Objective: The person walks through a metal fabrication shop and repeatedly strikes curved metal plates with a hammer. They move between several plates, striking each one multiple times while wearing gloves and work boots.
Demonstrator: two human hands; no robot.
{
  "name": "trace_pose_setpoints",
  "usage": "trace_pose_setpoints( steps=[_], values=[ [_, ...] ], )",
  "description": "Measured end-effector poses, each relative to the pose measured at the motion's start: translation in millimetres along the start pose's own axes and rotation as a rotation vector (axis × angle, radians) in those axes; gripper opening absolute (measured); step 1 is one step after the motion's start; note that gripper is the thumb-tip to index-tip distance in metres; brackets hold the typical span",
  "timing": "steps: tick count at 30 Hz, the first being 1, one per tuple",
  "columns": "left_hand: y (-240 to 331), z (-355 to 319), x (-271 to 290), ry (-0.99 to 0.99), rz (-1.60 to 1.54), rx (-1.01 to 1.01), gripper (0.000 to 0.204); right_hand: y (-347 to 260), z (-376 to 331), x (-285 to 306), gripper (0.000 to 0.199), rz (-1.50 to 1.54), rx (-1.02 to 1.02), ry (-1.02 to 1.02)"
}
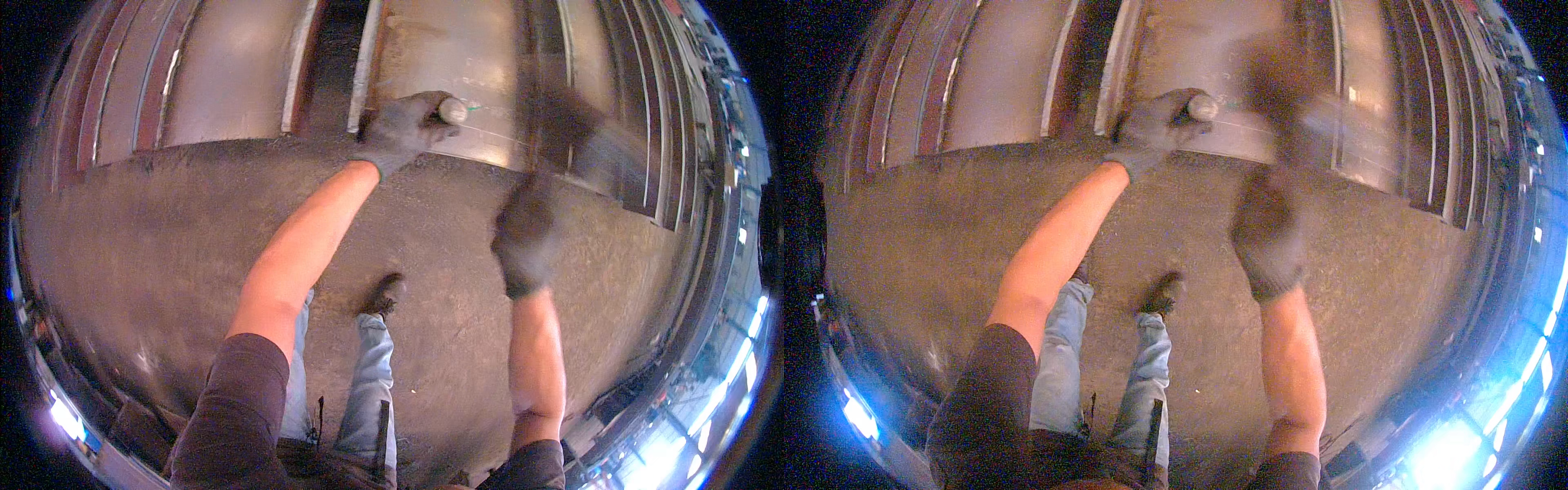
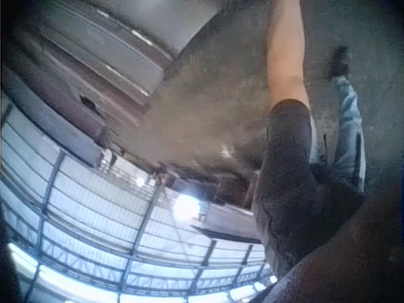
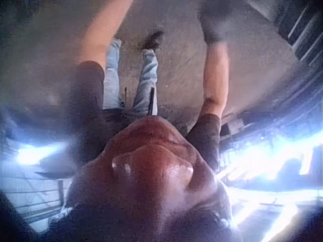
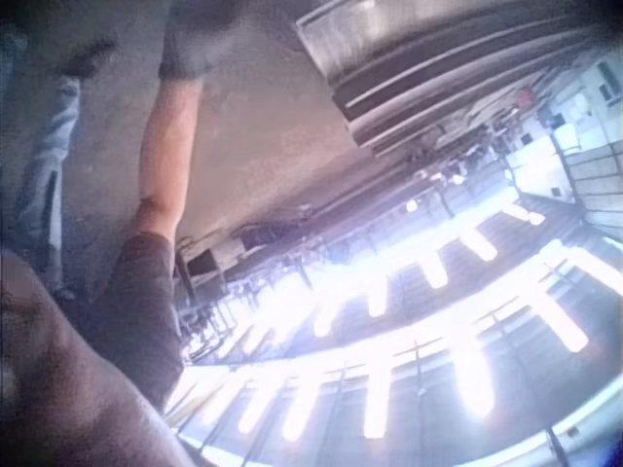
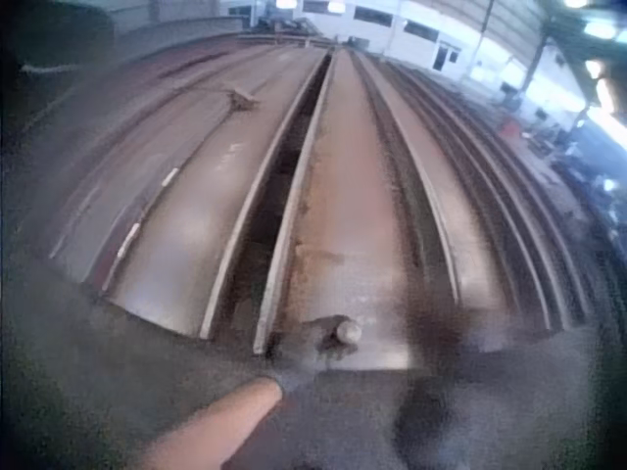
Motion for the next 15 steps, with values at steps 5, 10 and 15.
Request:
trace_pose_setpoints(
  steps=[5,10,15],
  values=[
    [-28,15,22,0.130,-0.148,0.026,0.042,82,-85,-72,0.042,0.310,-0.493,-0.153],
    [-39,14,26,0.325,-0.514,0.080,0.023,169,-284,-131,0.038,0.424,-1.006,-0.340],
    [-43,7,33,0.298,-0.416,0.209,0.014,234,-510,-191,0.041,0.553,-1.493,-0.434]
  ],
)
Point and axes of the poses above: each hand's wrist, its own z-axis towards the middle knuckle, its own x-axis out of the back of the hand, y = z × x, the point moved 9 cm from there along z, towards the middle knuckle, and after that the axes turned 1 degree about x, right-handed, at the moved point
